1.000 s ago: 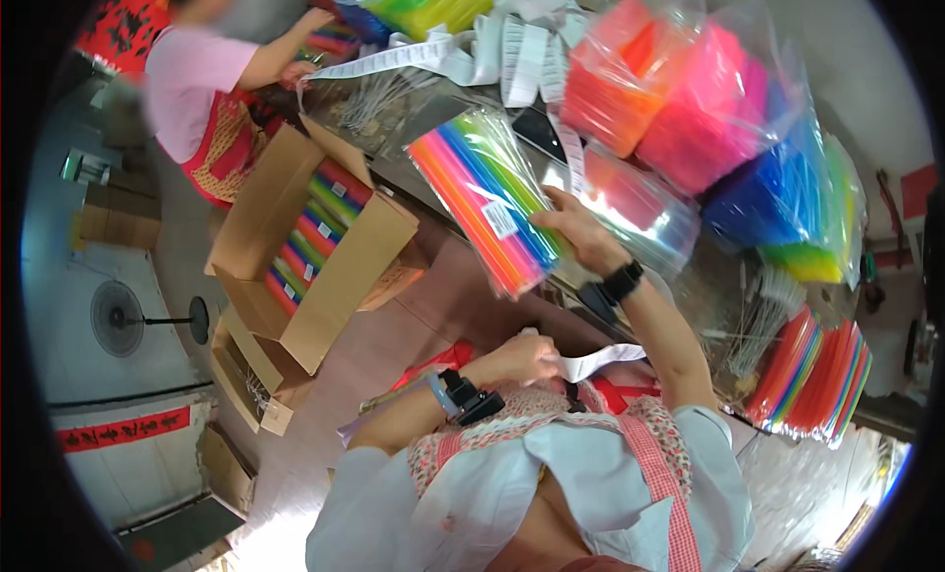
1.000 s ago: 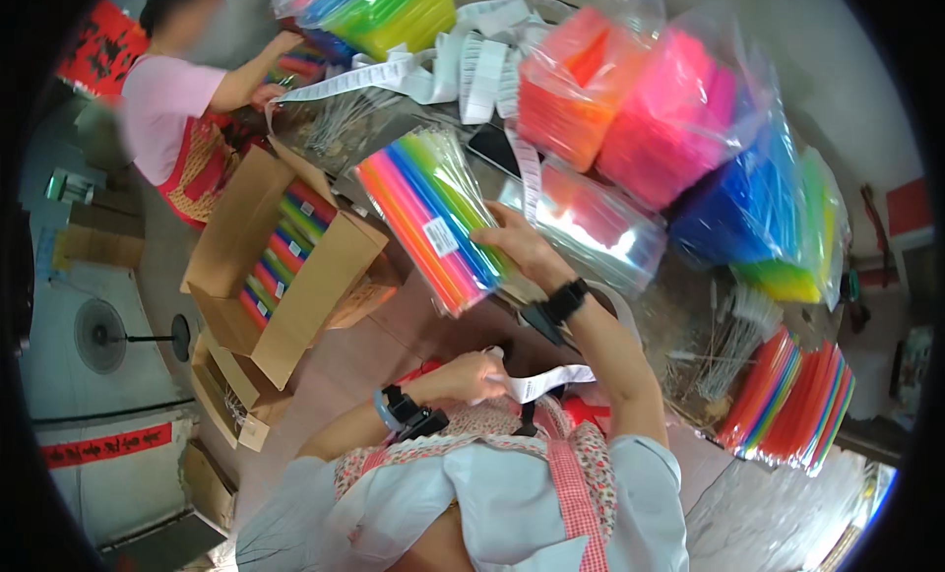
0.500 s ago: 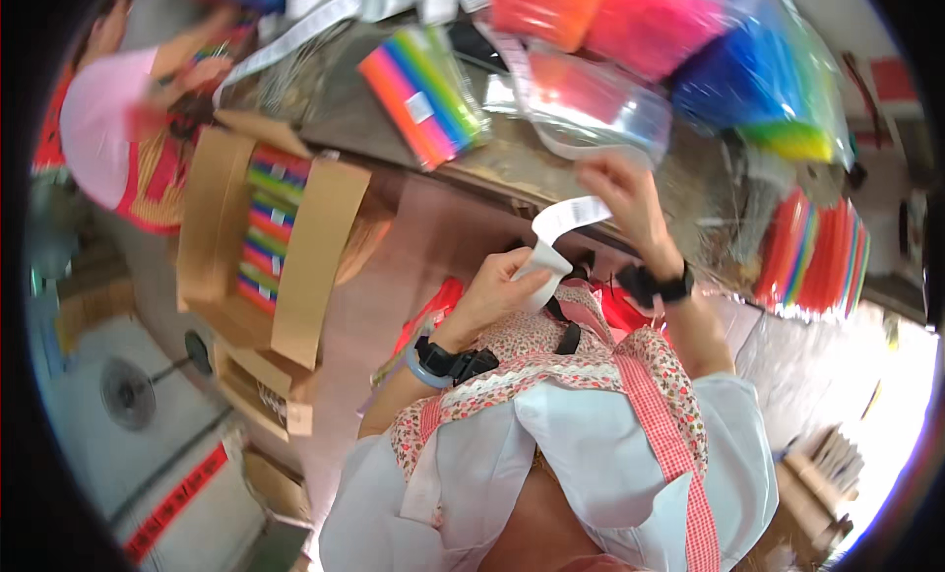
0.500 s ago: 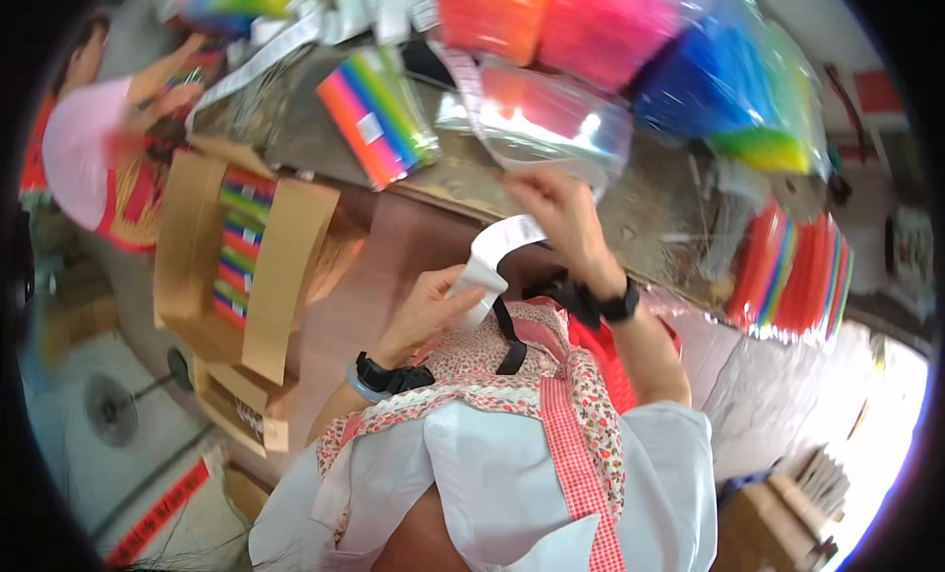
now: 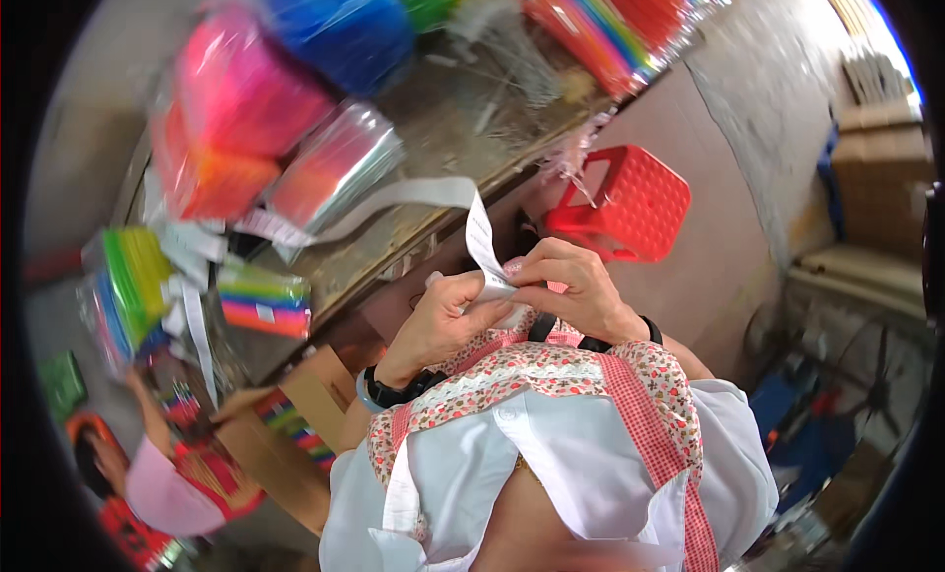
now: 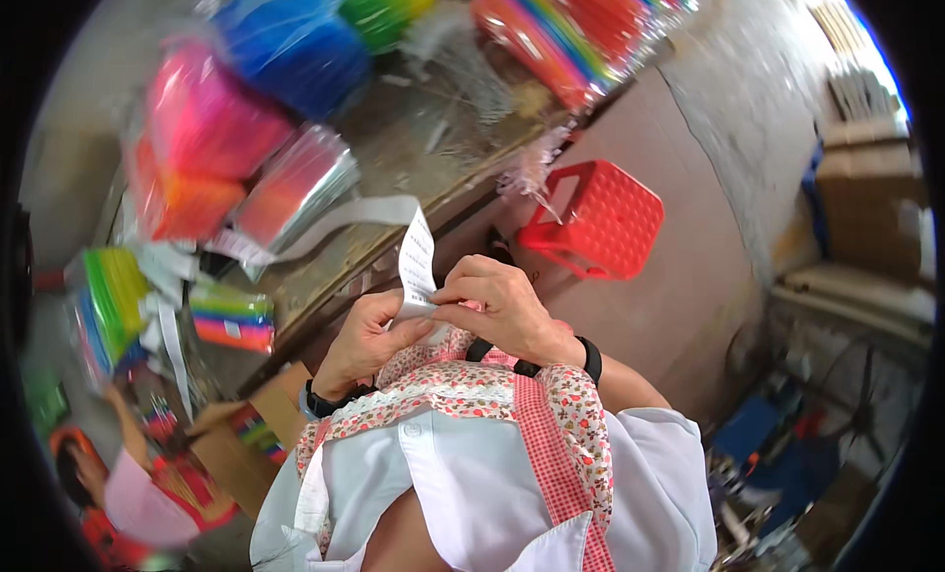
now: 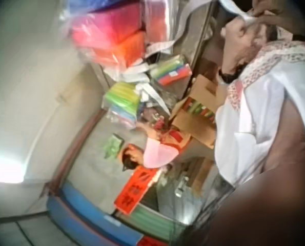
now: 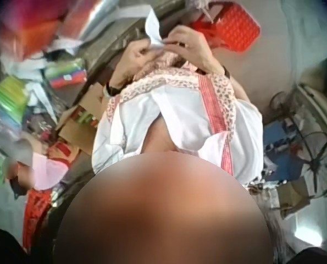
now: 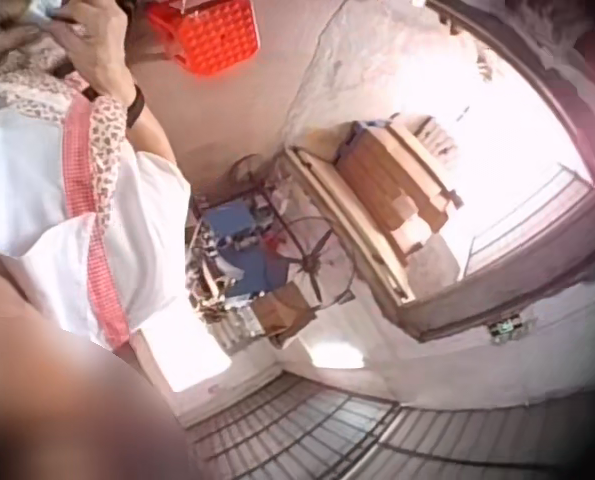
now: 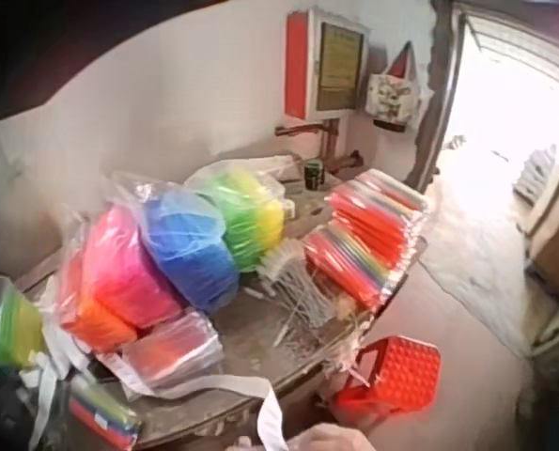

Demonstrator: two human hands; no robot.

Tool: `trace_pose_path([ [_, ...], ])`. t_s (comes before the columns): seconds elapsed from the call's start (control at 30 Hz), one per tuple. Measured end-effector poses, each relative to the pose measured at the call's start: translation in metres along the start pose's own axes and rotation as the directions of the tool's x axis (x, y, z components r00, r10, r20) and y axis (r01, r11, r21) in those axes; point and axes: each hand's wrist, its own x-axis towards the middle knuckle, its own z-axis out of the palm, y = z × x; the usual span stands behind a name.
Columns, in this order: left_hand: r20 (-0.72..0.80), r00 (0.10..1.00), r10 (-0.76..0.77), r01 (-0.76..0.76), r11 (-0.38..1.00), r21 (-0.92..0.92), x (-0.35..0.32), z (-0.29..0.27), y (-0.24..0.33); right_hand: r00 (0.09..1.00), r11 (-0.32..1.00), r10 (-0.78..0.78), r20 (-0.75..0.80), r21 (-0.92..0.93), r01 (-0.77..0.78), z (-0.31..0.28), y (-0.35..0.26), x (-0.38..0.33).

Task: Packaging bundles of colorful plastic straws into cardboard boxes.

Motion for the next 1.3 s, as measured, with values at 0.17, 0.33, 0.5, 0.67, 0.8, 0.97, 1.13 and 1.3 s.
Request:
trace_pose_path([
  [0.17, 0.228, 0.973, 0.045, -0.063, 0.996, 0.069, 0.057, 0.024, 0.028, 0.952, 0.991, -0.025, -0.305, -0.134, -0.017, -0.047, -0.002, -0.03],
  [0.33, 0.326, 0.945, 0.029, 0.038, 0.979, -0.199, 0.098, 0.043, 0.051, 0.857, 0.899, 0.391, -0.334, 0.338, -0.279, -0.129, 0.009, -0.043],
  [0.5, 0.292, 0.952, -0.095, 0.154, 0.97, -0.187, 0.126, 0.035, 0.046, 0.788, 0.837, -0.061, -0.613, -0.461, -0.294, -0.221, 0.037, 0.023],
  [0.67, 0.075, 0.981, -0.176, 0.191, 0.897, -0.398, 0.136, 0.03, 0.041, 0.805, 0.23, -0.54, -0.246, -0.963, -0.14, -0.241, 0.113, 0.142],
  [0.8, -0.125, 0.974, -0.187, 0.113, 0.887, -0.449, 0.155, 0.025, 0.041, 0.936, 0.102, -0.352, -0.007, -0.994, 0.031, -0.234, 0.192, 0.21],
  [0.97, -0.273, 0.952, -0.138, -0.014, 0.872, -0.489, 0.166, 0.022, 0.049, 0.994, 0.34, 0.062, 0.084, -0.939, 0.058, -0.22, 0.236, 0.229],
  [1.13, -0.339, 0.936, -0.099, -0.042, 0.921, -0.386, 0.176, 0.028, 0.059, 0.964, 0.911, -0.009, 0.266, -0.396, 0.118, -0.22, 0.143, 0.202],
  [1.3, -0.348, 0.936, 0.05, -0.128, 0.97, -0.205, 0.191, 0.036, 0.067, 0.845, 0.913, -0.39, 0.365, 0.035, 0.406, -0.195, 0.087, 0.161],
])
